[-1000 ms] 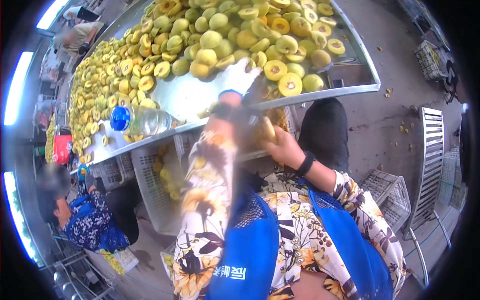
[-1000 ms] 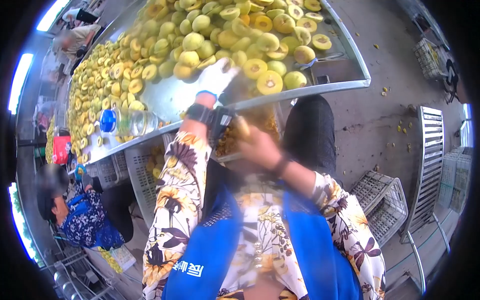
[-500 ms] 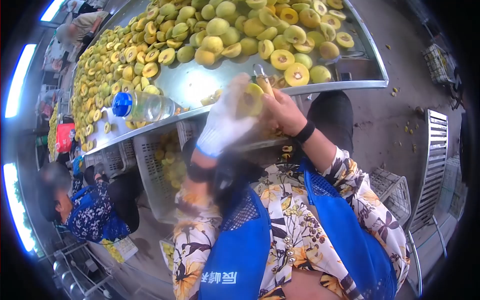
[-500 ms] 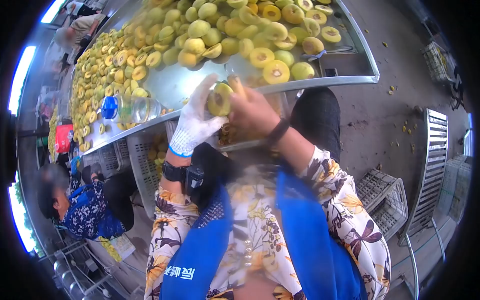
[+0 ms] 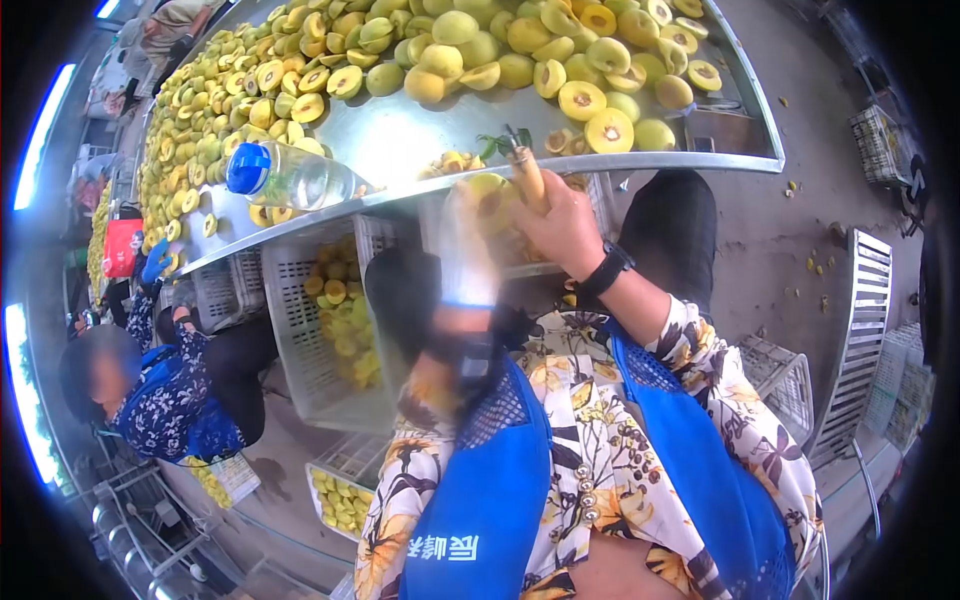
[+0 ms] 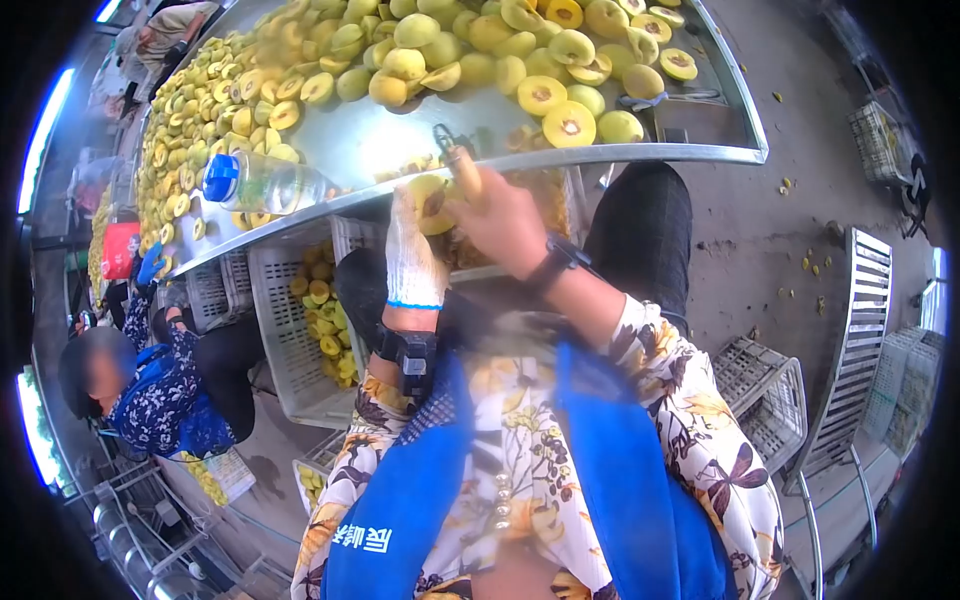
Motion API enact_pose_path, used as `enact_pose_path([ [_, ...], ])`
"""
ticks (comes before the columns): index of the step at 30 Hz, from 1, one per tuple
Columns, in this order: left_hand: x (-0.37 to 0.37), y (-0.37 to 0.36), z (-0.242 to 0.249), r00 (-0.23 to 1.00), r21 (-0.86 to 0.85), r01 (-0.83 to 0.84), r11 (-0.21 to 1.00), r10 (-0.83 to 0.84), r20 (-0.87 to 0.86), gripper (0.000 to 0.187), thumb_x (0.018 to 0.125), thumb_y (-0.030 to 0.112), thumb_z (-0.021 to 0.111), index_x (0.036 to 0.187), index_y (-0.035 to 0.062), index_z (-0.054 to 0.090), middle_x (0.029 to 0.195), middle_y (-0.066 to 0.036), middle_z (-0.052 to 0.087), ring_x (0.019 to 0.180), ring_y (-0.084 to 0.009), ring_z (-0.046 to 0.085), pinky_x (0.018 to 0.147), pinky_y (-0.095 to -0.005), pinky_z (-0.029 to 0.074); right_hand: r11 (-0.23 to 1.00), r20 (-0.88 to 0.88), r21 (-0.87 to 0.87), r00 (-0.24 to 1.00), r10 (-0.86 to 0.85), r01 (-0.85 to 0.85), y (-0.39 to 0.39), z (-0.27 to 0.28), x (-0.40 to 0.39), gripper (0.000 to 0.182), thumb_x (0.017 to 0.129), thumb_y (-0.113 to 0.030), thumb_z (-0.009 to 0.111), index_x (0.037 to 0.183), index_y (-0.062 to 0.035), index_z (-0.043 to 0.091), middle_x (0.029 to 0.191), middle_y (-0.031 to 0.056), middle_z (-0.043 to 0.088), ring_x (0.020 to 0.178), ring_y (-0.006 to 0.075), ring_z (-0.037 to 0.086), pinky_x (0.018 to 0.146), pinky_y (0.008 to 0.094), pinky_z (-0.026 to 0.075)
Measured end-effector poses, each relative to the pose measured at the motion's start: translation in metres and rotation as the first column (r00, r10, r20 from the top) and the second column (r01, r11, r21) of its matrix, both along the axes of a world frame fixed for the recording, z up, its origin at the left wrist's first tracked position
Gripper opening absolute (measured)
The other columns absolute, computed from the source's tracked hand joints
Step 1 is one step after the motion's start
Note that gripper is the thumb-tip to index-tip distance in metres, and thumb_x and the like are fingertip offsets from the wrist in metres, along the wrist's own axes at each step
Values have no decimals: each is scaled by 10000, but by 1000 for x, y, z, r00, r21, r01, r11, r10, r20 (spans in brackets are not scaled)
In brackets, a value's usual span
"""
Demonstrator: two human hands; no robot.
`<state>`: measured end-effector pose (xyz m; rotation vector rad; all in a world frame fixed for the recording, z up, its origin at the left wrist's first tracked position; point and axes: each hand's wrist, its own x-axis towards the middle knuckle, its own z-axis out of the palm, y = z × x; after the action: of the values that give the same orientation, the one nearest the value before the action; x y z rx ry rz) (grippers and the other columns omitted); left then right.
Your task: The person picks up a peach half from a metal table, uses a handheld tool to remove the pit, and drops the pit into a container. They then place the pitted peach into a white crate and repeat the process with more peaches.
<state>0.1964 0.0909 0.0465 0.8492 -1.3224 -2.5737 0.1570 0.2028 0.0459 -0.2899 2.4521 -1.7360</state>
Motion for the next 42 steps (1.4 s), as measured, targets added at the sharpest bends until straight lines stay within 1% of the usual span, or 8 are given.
enact_pose_path([
  [3, -1, -6, -14, 995, 100, 84, 991, -79, -58, 425, 924, 390, 440, 1197, 68, 489, 1115, -84, 531, 1005, -198, 514, 844, -352, 449, 999, 6, 19, 1000, 29, -30, 0, 6, 0, 336, 747, -229, 664, 1007, -43, 563, 749, 211, 616, 711, 380, 604, 622, 418, 481],
  [5, -1, -22, -23, 952, -506, 181, 843, -279, -124, 427, 919, 386, 446, 1181, 52, 490, 1110, -88, 532, 989, -200, 522, 828, -345, 458, 991, -31, 121, 998, 58, -54, 3, 6, -2, 278, 746, -209, 652, 946, -38, 565, 720, 212, 608, 693, 390, 593, 608, 433, 473],
  [9, -1, -13, -12, 943, -613, 83, 786, -260, -206, 215, 905, 119, 485, 1056, -6, 573, 1027, -118, 572, 899, -181, 560, 781, -296, 470, 984, -222, 152, 966, 131, -98, 6, 3, -5, 236, 732, -202, 650, 841, -24, 541, 674, 212, 588, 647, 403, 570, 577, 448, 454],
  [11, -6, -4, 15, 993, -231, 108, 967, -115, -17, 211, 902, 135, 512, 1045, -1, 586, 977, -88, 604, 855, -139, 564, 761, -264, 467, 985, -191, 153, 976, 109, -80, 5, 7, -7, 219, 728, -194, 644, 836, -30, 546, 669, 210, 586, 640, 394, 575, 571, 444, 455],
  [18, -15, -19, -42, 984, 2, 131, 991, -130, -123, 412, 908, 362, 467, 1163, 39, 482, 995, -87, 578, 883, -193, 576, 749, -305, 494, 832, -384, 376, 749, 541, -408, 4, -10, 5, 271, 688, -252, 700, 856, -71, 590, 701, 143, 606, 616, 338, 584, 564, 366, 477],
  [22, -10, -29, -29, 999, 164, -2, 986, 10, -50, 417, 917, 417, 415, 1144, 75, 489, 995, -97, 578, 873, -224, 587, 683, -335, 508, 985, 26, 170, 1000, -10, 5, 1, -8, 4, 334, 738, -293, 680, 941, -49, 576, 732, 194, 603, 629, 386, 572, 569, 390, 469],
  [24, -10, -37, -25, 996, 232, 51, 971, -32, -85, 413, 921, 428, 399, 1142, 90, 489, 1014, -98, 577, 890, -231, 584, 669, -344, 505, 971, 93, 226, 994, 53, -73, 5, 0, 4, 327, 769, -275, 648, 928, -18, 524, 755, 242, 595, 701, 423, 568, 604, 426, 459],
  [42, -4, -9, -35, 974, -392, -147, 908, 63, -218, 354, 916, 288, 455, 1164, 37, 482, 1018, -93, 532, 878, -201, 559, 692, -313, 499, 913, 29, 328, 968, 248, -243, 5, -9, 42, 177, 776, -86, 508, 881, -8, 389, 605, 258, 540, 590, 443, 539, 522, 513, 412],
])
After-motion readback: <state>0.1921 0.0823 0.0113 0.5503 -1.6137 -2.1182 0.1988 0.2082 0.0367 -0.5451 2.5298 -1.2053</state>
